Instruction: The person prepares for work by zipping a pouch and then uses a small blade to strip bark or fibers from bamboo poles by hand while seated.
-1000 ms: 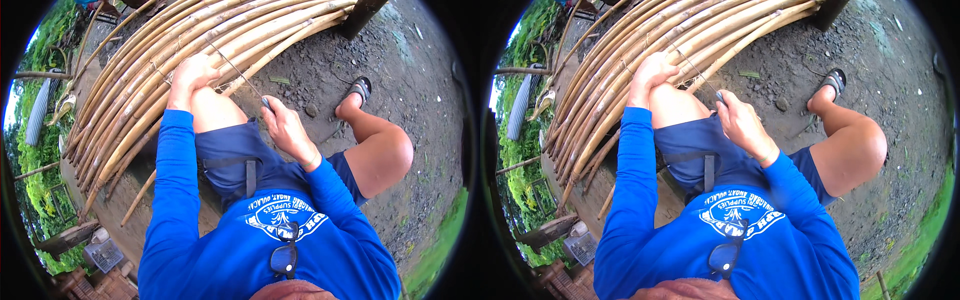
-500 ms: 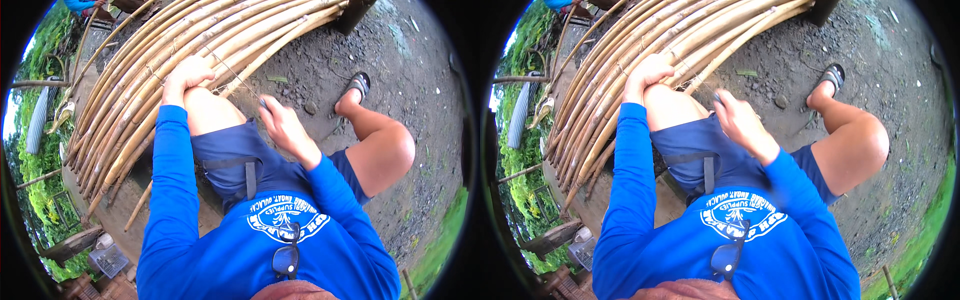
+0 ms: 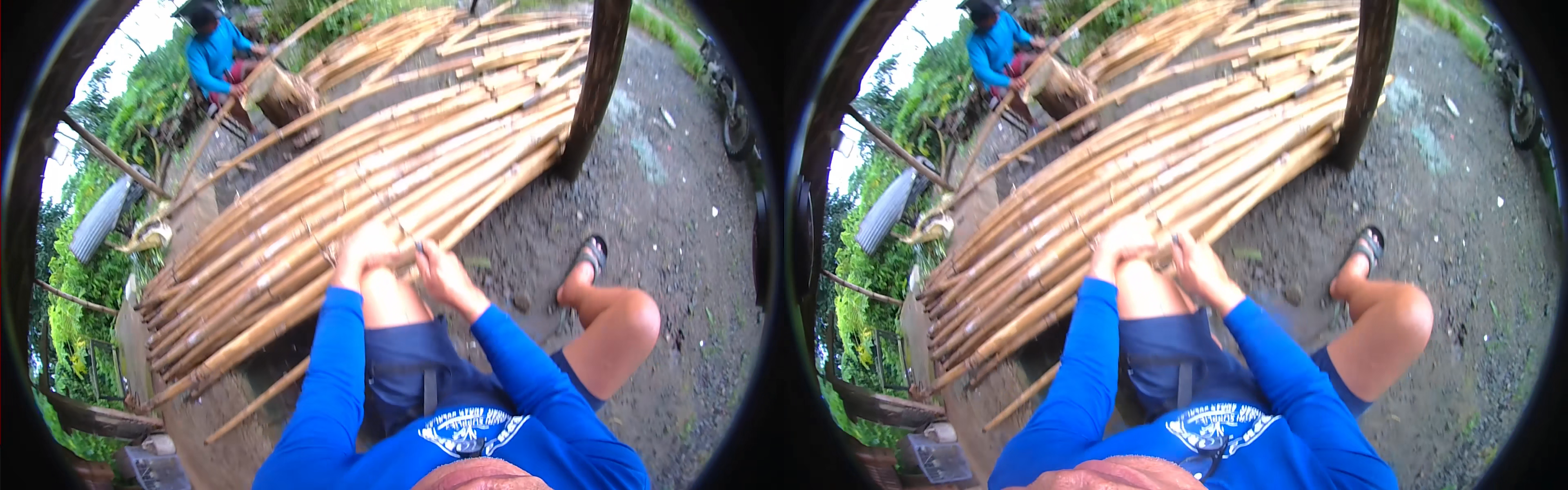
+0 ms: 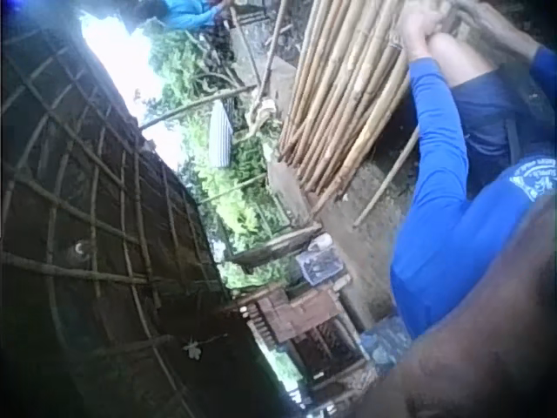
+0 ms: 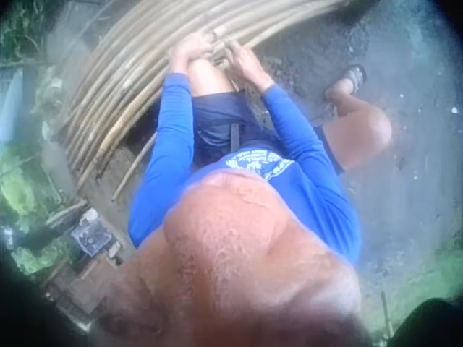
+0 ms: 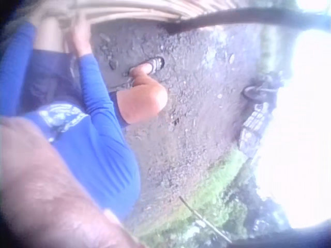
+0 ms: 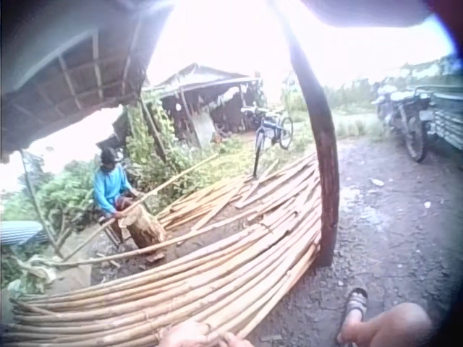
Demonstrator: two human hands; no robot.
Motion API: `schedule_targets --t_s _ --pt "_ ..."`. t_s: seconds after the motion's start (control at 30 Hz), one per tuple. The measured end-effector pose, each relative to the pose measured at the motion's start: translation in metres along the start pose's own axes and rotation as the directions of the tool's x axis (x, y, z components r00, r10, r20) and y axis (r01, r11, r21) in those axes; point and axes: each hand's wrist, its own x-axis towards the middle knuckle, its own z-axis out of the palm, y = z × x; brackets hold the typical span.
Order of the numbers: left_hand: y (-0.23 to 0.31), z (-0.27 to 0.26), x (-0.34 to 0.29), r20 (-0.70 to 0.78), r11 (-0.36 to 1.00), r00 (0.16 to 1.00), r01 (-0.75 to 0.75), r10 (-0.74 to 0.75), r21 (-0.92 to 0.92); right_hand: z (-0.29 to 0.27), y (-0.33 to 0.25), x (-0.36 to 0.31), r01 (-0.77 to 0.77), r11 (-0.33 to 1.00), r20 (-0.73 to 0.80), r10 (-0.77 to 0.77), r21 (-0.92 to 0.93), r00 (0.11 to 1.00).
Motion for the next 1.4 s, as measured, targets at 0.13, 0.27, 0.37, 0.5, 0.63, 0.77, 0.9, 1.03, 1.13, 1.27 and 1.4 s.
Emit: schedule_targets --t_s 0.13,0.27,0.37,0.5,0.63,0.77,0.9,1.03,1.13,1.27,1.4 --pt "0.062 -0.04 -0.02 0.101 0.955 0.964 0.26 -0.247 -0.144 -0.015 0.003 -0.014 0.087 0.996 0.002 -0.087 0.015 0.996" --pt "0.083 -0.059 -0.043 0.066 0.948 0.969 0.245 -0.236 -0.202 -0.034 -0.02 -0.024 0.149 0.988 0.023 -0.15 0.042 0.988" --pt "0.085 -0.047 -0.043 -0.098 0.961 0.958 0.259 -0.268 -0.095 -0.04 -0.023 -0.03 0.174 0.983 0.012 -0.175 0.062 0.985" --pt "0.076 -0.041 -0.038 -0.069 0.949 0.947 0.312 -0.315 -0.051 -0.043 -0.03 -0.035 0.17 0.974 -0.032 -0.168 0.147 0.985" --pt "0.079 -0.04 -0.041 -0.092 0.955 0.959 0.252 -0.268 -0.154 -0.042 -0.026 -0.035 0.08 0.99 0.014 -0.082 0.116 0.997" --pt "0.095 -0.038 -0.042 -0.168 0.954 0.945 0.258 -0.282 -0.151 -0.034 -0.012 -0.036 -0.015 0.993 0.047 0.009 0.113 0.999" --pt "0.09 -0.03 -0.043 -0.238 0.925 0.893 0.367 -0.381 -0.103 -0.034 -0.018 -0.032 0.003 0.986 0.06 -0.013 0.164 0.998" --pt "0.09 -0.026 -0.041 -0.28 0.923 0.88 0.367 -0.384 -0.113 -0.033 -0.005 -0.029 0.153 0.974 -0.082 -0.141 0.169 0.987" --pt "0.085 -0.024 -0.047 -0.317 0.931 0.876 0.335 -0.364 -0.144 -0.031 -0.005 -0.032 0.19 0.967 -0.119 -0.171 0.168 0.978" --pt "0.084 -0.018 -0.059 -0.439 0.989 0.887 0.116 -0.143 -0.088 -0.033 -0.008 -0.032 0.098 0.975 -0.082 -0.083 0.198 0.993" --pt "0.098 -0.014 -0.057 -0.462 0.957 0.849 0.289 -0.258 -0.003 -0.042 -0.014 -0.029 0.036 0.986 -0.021 -0.033 0.164 0.999"
